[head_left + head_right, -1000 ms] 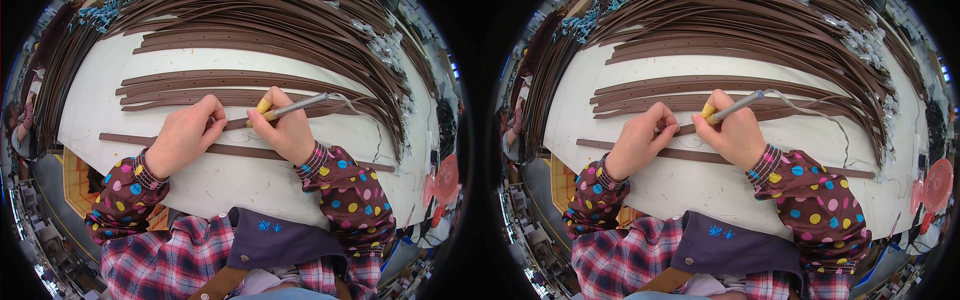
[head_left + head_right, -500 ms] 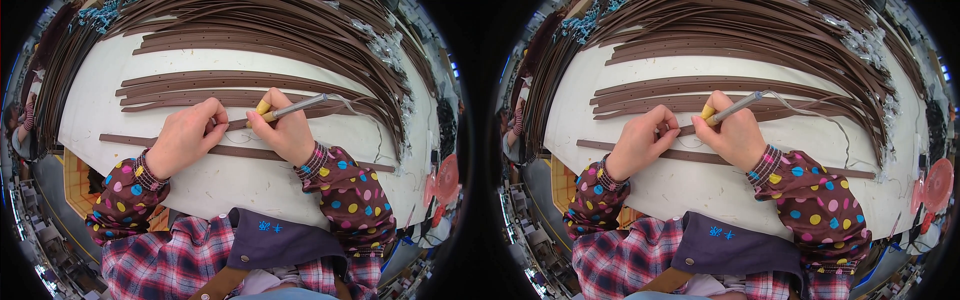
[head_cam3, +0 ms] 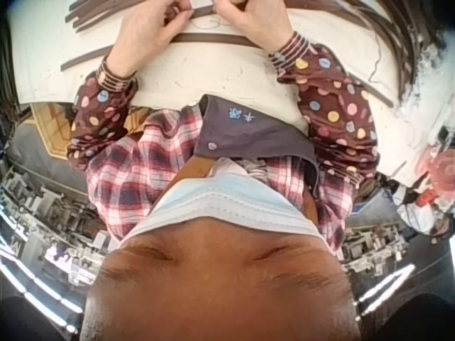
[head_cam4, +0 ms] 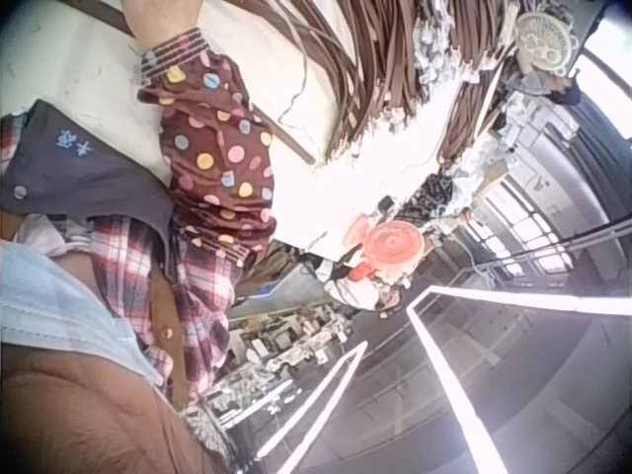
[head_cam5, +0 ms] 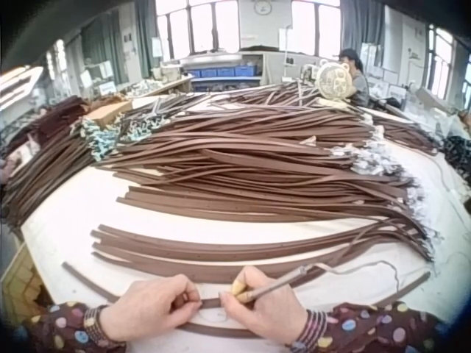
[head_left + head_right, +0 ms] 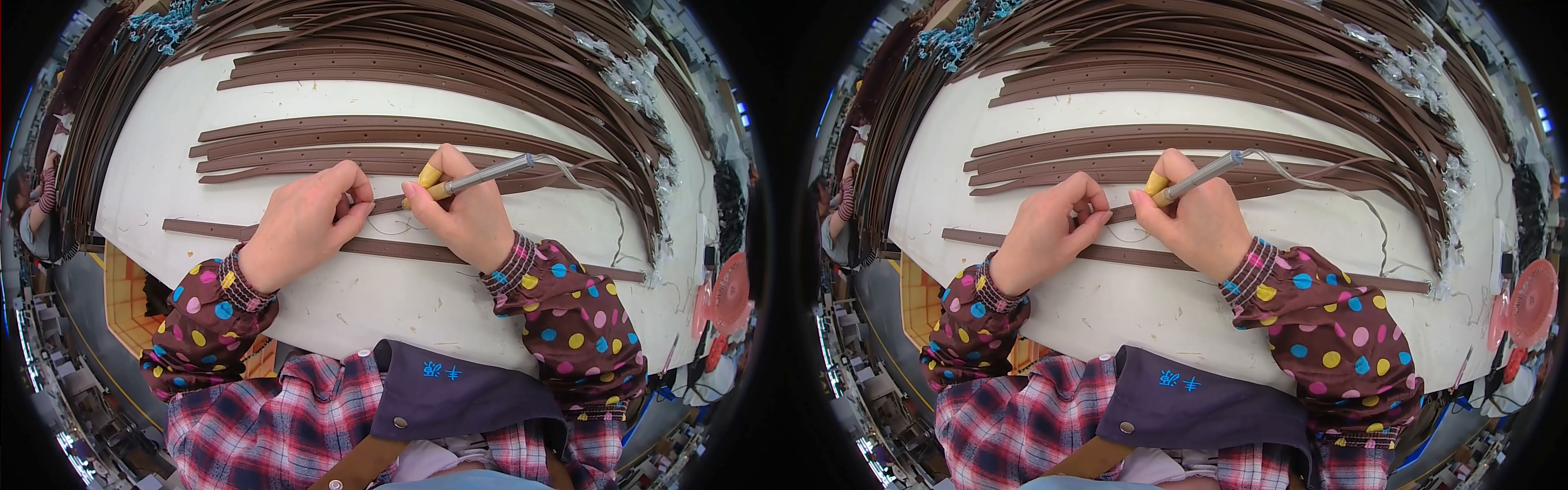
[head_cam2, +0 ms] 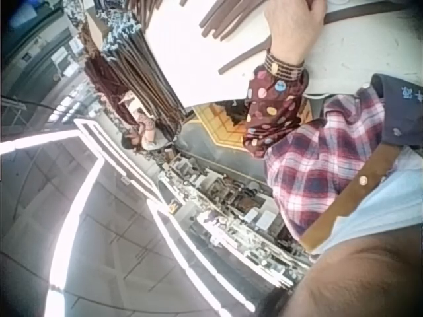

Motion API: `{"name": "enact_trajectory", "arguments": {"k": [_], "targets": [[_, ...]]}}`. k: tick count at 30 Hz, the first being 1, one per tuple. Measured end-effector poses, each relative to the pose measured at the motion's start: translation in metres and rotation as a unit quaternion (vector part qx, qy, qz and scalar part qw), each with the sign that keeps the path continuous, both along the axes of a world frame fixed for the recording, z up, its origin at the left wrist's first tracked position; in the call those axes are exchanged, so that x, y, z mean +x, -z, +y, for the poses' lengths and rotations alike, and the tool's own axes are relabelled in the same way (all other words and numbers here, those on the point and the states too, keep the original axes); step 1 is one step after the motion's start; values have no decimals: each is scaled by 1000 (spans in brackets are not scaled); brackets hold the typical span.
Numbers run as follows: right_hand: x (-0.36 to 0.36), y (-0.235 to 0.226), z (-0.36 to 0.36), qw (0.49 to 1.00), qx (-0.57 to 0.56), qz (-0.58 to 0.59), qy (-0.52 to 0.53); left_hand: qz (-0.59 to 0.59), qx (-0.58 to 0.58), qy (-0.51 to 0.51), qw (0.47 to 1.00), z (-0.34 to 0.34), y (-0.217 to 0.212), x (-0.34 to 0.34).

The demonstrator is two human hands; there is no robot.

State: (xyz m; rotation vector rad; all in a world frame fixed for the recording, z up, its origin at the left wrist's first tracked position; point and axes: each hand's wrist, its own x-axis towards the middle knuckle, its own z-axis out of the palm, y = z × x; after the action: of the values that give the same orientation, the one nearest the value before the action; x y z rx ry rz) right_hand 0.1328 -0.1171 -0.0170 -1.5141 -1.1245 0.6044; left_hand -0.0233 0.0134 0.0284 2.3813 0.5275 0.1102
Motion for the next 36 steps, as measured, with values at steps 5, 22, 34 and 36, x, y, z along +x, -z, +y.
{"name": "enact_trajectory", "arguments": {"k": [5, 22, 34, 36], "targets": [[0, 1, 0, 1000, 6, 9, 0, -2, 0, -3, 1000, -1, 0, 0], [37, 6, -27, 939, 104, -328, 10, -6, 95, 34, 995, -5, 8, 6], [31, -5, -29, 913, 147, -378, 28, 56, 87, 62, 993, -1, -7, 19], [30, -10, -29, 917, 150, -369, 29, 53, 6, 67, 996, 4, -6, 16]]}}
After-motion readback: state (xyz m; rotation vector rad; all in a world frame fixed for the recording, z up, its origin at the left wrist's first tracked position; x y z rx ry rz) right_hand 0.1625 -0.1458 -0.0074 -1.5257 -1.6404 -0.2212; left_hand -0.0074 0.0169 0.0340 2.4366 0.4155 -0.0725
